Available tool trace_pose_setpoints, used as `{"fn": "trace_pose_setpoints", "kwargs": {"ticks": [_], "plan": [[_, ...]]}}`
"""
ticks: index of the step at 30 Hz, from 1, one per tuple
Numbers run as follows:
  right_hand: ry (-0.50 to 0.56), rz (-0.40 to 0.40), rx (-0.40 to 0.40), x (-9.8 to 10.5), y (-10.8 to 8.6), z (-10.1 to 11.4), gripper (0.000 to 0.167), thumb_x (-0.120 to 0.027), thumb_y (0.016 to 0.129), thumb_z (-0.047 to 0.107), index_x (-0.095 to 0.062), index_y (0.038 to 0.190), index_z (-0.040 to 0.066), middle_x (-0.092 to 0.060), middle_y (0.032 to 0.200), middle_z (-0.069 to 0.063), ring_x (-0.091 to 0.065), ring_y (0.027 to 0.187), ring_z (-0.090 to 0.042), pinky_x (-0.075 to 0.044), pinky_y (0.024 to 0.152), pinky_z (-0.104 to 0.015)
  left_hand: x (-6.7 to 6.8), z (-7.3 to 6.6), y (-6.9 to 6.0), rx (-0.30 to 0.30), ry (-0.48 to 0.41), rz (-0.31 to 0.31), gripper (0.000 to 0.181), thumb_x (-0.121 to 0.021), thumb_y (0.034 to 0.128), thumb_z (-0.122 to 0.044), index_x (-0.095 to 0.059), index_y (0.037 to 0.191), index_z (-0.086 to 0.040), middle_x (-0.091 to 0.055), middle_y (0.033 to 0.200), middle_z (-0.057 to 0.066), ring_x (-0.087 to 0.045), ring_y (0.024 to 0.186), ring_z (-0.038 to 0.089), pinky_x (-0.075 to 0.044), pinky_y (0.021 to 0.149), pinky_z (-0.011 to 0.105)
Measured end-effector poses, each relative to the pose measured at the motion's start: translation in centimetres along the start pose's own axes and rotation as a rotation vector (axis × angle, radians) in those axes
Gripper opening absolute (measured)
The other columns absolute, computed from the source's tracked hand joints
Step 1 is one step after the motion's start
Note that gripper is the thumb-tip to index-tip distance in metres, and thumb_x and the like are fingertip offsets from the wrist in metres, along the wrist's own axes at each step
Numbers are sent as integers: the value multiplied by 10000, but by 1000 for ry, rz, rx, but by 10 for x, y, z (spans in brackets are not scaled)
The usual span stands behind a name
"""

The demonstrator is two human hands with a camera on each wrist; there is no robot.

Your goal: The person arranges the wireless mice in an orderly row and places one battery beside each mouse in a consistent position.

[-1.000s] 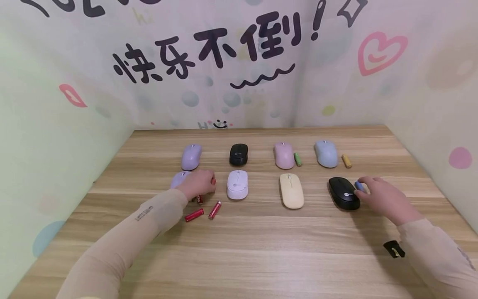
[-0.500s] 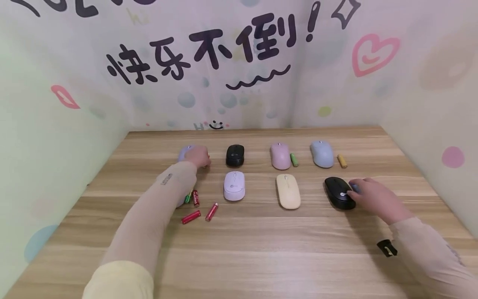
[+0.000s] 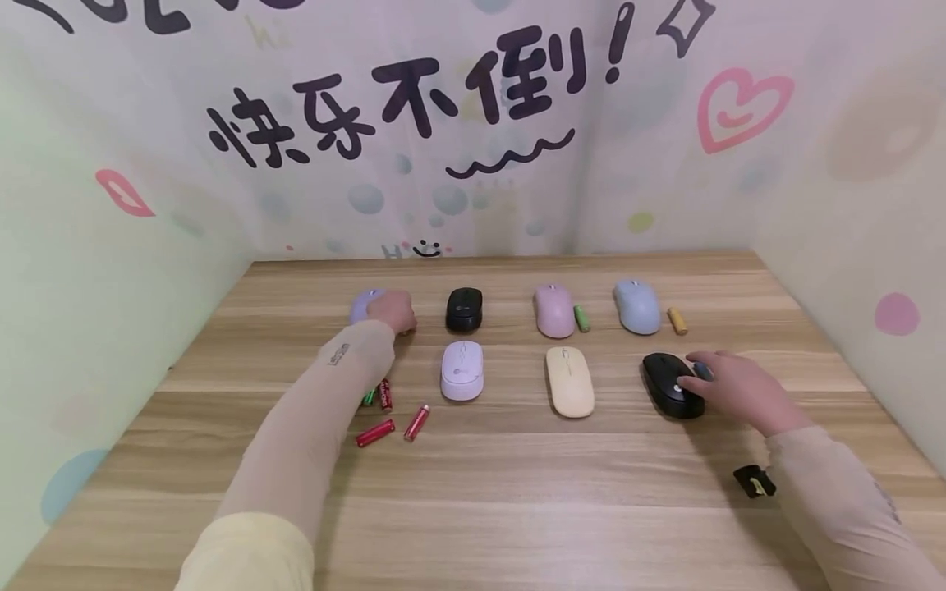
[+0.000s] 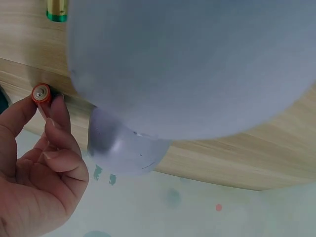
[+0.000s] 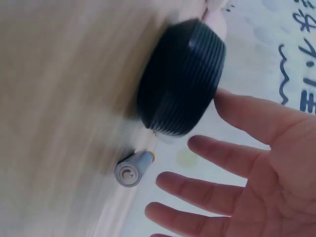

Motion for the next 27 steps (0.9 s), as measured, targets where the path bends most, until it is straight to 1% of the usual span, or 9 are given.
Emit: {"fn": "trace_pose_setpoints", "kwargs": {"ticks": [5, 8, 11, 13, 15, 18, 22, 25, 27], "plan": [[11, 28, 9, 0, 0, -4, 605, -522, 898, 396, -484, 1222, -113, -472, 1162, -405, -429, 1067, -562, -371, 850, -610, -1, 0, 2, -32, -29, -8, 92, -561, 817, -125, -565, 774, -43, -573, 774, 85, -503, 683, 202, -407, 588, 309], [21, 43, -3, -1, 1, -7, 644, -505, 903, 422, -459, 1239, -126, -462, 1179, -404, -419, 1083, -560, -362, 867, -611, 3, 1, -2, -50, -42, -23, 122, -546, 831, -151, -569, 850, -33, -582, 804, 96, -508, 712, 216, -418, 640, 332], [24, 49, -9, -2, 2, -11, 690, -490, 905, 453, -429, 1252, -140, -433, 1195, -418, -404, 1085, -572, -358, 866, -617, 12, -1, -12, -82, -6, -63, 185, -522, 840, -169, -591, 937, -26, -625, 893, 114, -528, 763, 237, -439, 739, 377], [22, 44, -5, -2, 3, -14, 705, -482, 909, 457, -409, 1260, -149, -415, 1203, -428, -393, 1088, -580, -353, 868, -621, 17, -2, -21, -127, 7, -97, 224, -506, 855, -161, -604, 981, -5, -642, 935, 134, -538, 775, 245, -444, 776, 400], [18, 38, 13, -2, 5, -15, 701, -479, 913, 449, -403, 1258, -157, -409, 1200, -435, -394, 1083, -585, -356, 862, -621, 20, -1, -31, -168, 34, -135, 224, -503, 862, -159, -628, 952, 5, -649, 911, 138, -535, 755, 247, -450, 754, 400], [22, 52, 45, -5, 7, -18, 686, -458, 929, 427, -392, 1259, -171, -399, 1217, -431, -380, 1104, -579, -341, 885, -620, 15, 3, -48, -208, 15, -106, 219, -507, 868, -140, -628, 967, 14, -634, 891, 139, -534, 748, 244, -454, 699, 393], [59, 91, 72, -11, 7, -22, 676, -420, 948, 416, -375, 1273, -175, -377, 1257, -413, -353, 1141, -569, -318, 916, -616, 4, 16, -74, -151, -19, 11, 266, -537, 870, -173, -599, 1070, -10, -621, 996, 157, -582, 861, 285, -479, 741, 434], [88, 106, 78, -13, 6, -25, 675, -411, 953, 411, -362, 1281, -177, -367, 1270, -409, -344, 1149, -568, -312, 921, -615, 0, 24, -92, -106, -39, 63, 312, -545, 880, -184, -570, 1128, 5, -605, 1073, 200, -587, 964, 341, -478, 796, 487], [96, 111, 79, -14, 6, -26, 675, -407, 955, 408, -356, 1284, -179, -365, 1274, -406, -342, 1152, -568, -311, 922, -614, -1, 27, -101, -104, -41, 73, 315, -534, 883, -167, -565, 1134, 21, -601, 1090, 217, -583, 995, 362, -477, 809, 499]]}}
Point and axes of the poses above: each hand's wrist, its own y-axis towards the middle knuckle, its own x-axis out of the back of the hand, z = x × y, the point moved 8 cm from there along y, towards the middle knuckle
